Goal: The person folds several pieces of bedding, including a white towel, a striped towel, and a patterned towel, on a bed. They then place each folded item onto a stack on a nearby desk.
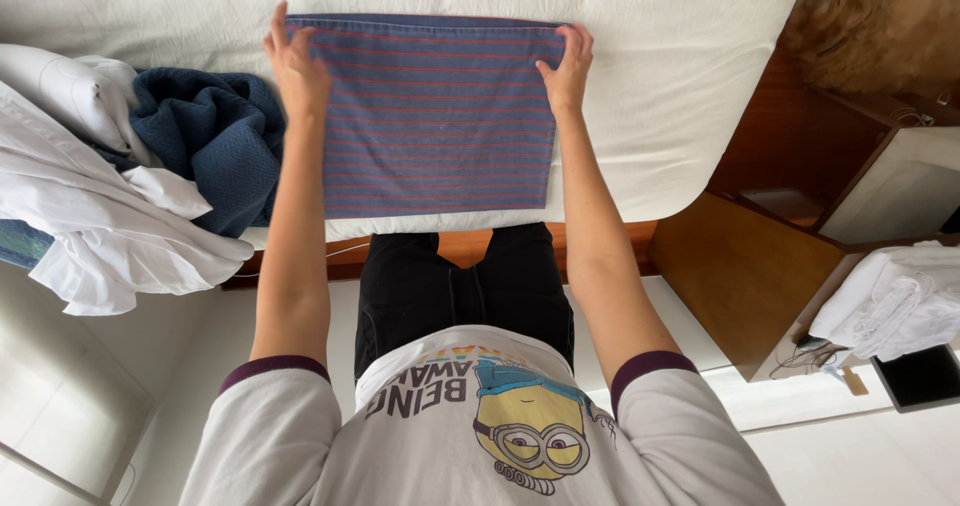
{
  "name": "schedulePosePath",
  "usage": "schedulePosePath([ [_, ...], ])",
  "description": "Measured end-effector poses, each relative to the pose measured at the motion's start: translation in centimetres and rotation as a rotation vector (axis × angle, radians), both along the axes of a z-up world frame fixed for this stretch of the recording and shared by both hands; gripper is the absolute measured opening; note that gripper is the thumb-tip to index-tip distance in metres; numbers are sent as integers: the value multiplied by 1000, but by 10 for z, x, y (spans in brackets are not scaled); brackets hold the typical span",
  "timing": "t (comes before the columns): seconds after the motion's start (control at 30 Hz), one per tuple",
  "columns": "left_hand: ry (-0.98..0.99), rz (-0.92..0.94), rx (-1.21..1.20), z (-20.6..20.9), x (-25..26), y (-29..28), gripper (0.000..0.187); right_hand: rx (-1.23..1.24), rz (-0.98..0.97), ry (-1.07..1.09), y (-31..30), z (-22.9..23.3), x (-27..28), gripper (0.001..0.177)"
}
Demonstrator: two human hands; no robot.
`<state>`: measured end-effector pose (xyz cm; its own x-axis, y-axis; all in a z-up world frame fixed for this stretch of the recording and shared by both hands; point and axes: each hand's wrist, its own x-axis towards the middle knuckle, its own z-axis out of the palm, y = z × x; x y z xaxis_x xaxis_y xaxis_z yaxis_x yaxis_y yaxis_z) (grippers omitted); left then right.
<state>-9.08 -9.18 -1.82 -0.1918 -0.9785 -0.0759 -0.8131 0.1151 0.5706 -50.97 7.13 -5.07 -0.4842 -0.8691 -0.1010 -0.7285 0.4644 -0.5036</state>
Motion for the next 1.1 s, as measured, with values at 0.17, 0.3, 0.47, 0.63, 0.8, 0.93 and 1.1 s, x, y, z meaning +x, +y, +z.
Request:
schedulePosePath([
  [0.17,107,-163,172,12,-71,78,43,210,-298,-374,67,-9,19,71],
  [0.3,399,-245,391,26,-140,141,57,533,-34,-46,116,22,68,71],
  [0.47,427,-134,597,28,-189,153,93,571,157,-298,113,72,178,68],
  [0.63,507,23,225,1,-134,101,61,316,198,-519,75,115,246,92],
  [0.8,514,239,473,-33,-12,59,50,178,414,-864,44,124,326,100],
  [0.93,506,331,310,-49,50,53,41,272,758,-961,49,101,359,103],
  [1.1,347,227,297,-13,35,61,98,477,656,-636,74,53,315,67],
])
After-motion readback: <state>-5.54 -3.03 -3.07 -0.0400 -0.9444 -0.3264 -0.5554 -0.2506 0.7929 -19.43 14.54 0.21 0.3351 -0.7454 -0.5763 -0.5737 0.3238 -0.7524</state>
